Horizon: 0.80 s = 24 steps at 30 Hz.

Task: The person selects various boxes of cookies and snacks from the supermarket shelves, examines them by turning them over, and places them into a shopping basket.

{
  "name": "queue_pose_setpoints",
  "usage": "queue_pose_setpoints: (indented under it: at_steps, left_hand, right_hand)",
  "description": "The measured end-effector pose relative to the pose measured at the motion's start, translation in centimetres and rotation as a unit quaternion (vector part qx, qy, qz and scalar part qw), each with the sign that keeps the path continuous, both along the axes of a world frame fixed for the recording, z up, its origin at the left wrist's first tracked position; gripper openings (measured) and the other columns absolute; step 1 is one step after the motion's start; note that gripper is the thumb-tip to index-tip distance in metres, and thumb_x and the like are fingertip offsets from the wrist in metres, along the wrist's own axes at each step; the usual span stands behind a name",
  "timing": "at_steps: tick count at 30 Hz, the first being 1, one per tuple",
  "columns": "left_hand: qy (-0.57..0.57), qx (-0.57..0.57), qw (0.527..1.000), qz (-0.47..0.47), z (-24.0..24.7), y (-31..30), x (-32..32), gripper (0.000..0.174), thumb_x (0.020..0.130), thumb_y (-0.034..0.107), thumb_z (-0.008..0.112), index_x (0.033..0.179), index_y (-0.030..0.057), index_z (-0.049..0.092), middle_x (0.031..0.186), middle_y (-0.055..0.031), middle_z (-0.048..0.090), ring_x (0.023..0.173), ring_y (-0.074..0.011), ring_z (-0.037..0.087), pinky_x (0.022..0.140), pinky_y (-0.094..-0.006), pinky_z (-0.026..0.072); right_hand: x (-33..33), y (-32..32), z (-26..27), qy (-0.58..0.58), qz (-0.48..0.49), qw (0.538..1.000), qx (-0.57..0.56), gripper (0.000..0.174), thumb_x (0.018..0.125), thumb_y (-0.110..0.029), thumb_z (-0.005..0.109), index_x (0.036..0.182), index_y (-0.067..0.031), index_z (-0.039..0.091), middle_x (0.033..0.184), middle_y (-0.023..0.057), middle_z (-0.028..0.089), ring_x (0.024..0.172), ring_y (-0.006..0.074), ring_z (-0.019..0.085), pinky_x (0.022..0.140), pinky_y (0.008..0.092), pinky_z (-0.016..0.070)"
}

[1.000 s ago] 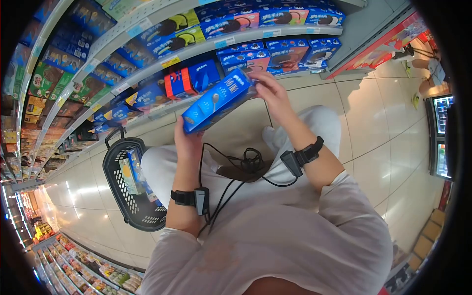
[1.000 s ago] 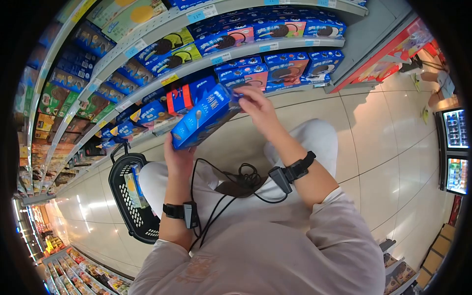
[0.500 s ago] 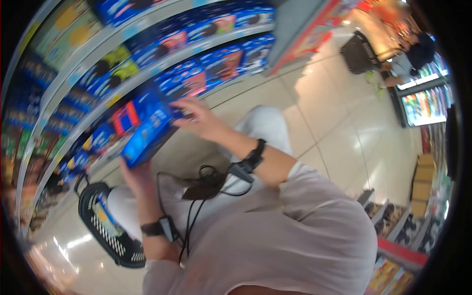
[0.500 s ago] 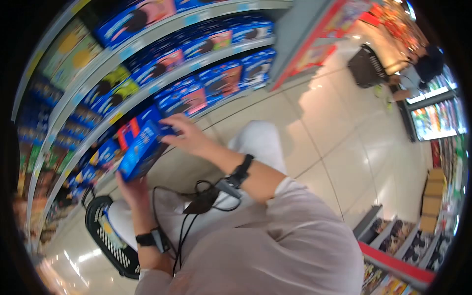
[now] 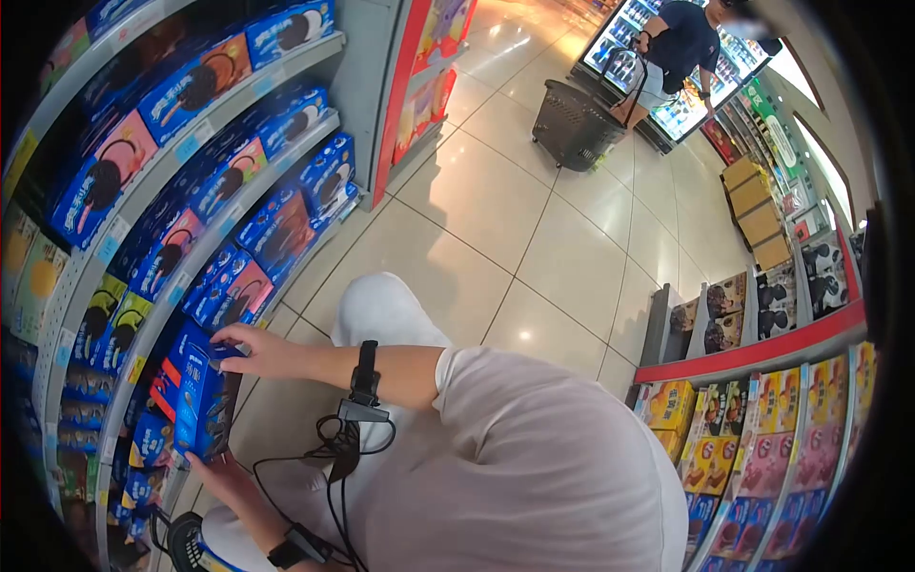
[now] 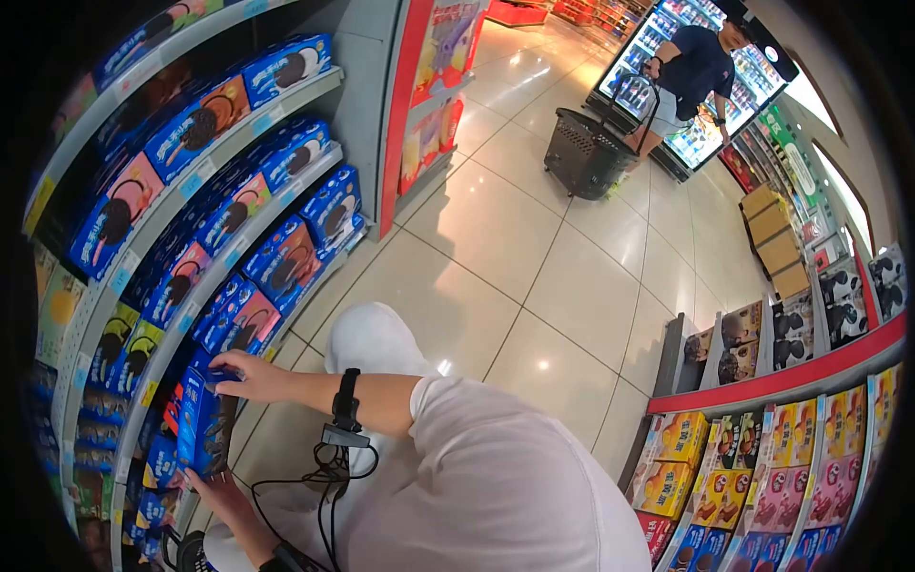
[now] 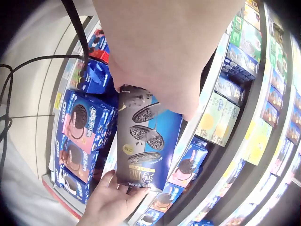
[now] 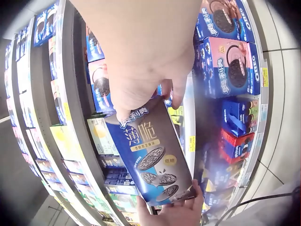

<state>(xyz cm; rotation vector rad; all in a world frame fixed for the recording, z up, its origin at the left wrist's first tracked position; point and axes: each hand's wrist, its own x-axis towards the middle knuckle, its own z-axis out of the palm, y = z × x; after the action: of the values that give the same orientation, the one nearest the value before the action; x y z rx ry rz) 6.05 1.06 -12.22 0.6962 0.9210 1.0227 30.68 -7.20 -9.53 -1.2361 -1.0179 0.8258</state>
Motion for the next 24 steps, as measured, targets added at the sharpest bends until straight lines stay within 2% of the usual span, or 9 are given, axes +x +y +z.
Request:
queue_pose_setpoints:
  at_steps: [7,14,15,16,17,18,19,21,24]
  left_hand:
    - [0.156,0.074,0.982,-0.075,1.3,-1.4,0.0,0.045,0.088,0.021,0.062,0.125,0.003,0.043,0.119,-0.013,0.052,0.107,-0.0229,0.052,0.087,-0.0347,0.0451]
    - [0.183,0.092,0.974,-0.096,0.4,-0.4,-1.0,0.043,0.084,0.016,0.066,0.121,0.0038,0.048,0.109,-0.0101,0.058,0.096,-0.02,0.058,0.08,-0.0311,0.0485]
    - [0.203,0.107,0.97,-0.081,-0.9,0.2,-1.0,0.036,0.082,0.012,0.067,0.116,0.0042,0.055,0.105,-0.0113,0.061,0.094,-0.0184,0.059,0.08,-0.0304,0.0491]
    - [0.219,0.135,0.956,-0.141,-2.6,0.8,-2.4,0.03,0.084,0.016,0.065,0.11,0.0033,0.06,0.103,-0.0129,0.062,0.094,-0.0182,0.059,0.079,-0.0323,0.0485]
    - [0.499,0.188,0.841,-0.09,3.9,-2.0,0.3,0.032,0.086,0.025,0.062,0.107,0.0013,0.061,0.103,-0.0141,0.063,0.092,-0.0236,0.06,0.077,-0.0372,0.0481]
    - [0.456,0.313,0.82,-0.149,-4.0,0.2,-3.5,0.04,0.086,0.033,0.06,0.11,0.0012,0.059,0.101,-0.0169,0.062,0.09,-0.0313,0.059,0.076,-0.0422,0.0467]
    - [0.584,0.241,0.765,-0.126,1.9,-1.4,-1.4,0.046,0.082,0.037,0.063,0.114,0.0037,0.058,0.1,-0.0193,0.061,0.089,-0.0348,0.058,0.075,-0.0438,0.0465]
    - [0.425,0.174,0.887,-0.04,1.6,-1.2,-1.2,0.058,0.078,0.035,0.068,0.12,-0.0018,0.052,0.104,-0.0223,0.061,0.095,-0.0327,0.059,0.082,-0.0406,0.0461]
    - [0.194,0.152,0.969,0.006,0.0,-1.1,-0.6,0.057,0.076,0.015,0.071,0.123,-0.006,0.047,0.111,-0.0178,0.061,0.104,-0.0236,0.058,0.089,-0.0331,0.0447]
  right_hand:
    - [0.3,0.9,-1.4,0.038,-0.014,0.999,0.019,0.042,0.085,-0.023,0.063,0.12,-0.0046,0.047,0.112,0.0106,0.054,0.108,0.02,0.049,0.094,0.0351,0.0396]
    - [0.3,1.8,-2.4,0.101,0.008,0.994,-0.046,0.04,0.085,-0.029,0.064,0.113,-0.005,0.05,0.103,0.0093,0.055,0.099,0.0171,0.052,0.087,0.0331,0.0429]
    - [0.7,2.2,-4.5,0.001,-0.008,1.0,-0.011,0.039,0.084,-0.031,0.065,0.111,-0.0058,0.051,0.099,0.0084,0.054,0.096,0.016,0.052,0.084,0.0329,0.0437]
    - [0.4,3.2,-7.4,0.046,0.009,0.999,-0.005,0.041,0.085,-0.036,0.063,0.112,-0.007,0.052,0.1,0.0077,0.053,0.098,0.0176,0.051,0.084,0.0333,0.044]
    - [1.3,4.4,-10.3,-0.197,0.005,0.976,-0.095,0.044,0.086,-0.039,0.061,0.116,-0.008,0.051,0.106,0.0073,0.051,0.101,0.0185,0.05,0.085,0.0337,0.0441]
    - [0.1,0.8,-2.7,0.002,0.04,0.987,-0.154,0.048,0.086,-0.039,0.061,0.12,-0.0082,0.047,0.112,0.008,0.05,0.103,0.0185,0.049,0.085,0.0339,0.0439]
    - [0.0,1.4,-3.5,0.201,0.066,0.954,-0.212,0.052,0.085,-0.037,0.062,0.124,-0.0088,0.044,0.115,0.008,0.049,0.104,0.0186,0.049,0.085,0.0349,0.0442]
    - [-1.3,1.1,-0.6,0.075,-0.018,0.976,-0.203,0.051,0.086,-0.031,0.062,0.128,-0.0116,0.04,0.124,0.0072,0.046,0.11,0.0186,0.047,0.084,0.0344,0.0437]
    - [0.0,0.4,-1.8,0.152,0.01,0.973,-0.174,0.042,0.089,-0.023,0.058,0.126,-0.0123,0.04,0.123,0.0058,0.048,0.109,0.0152,0.048,0.084,0.0326,0.0426]
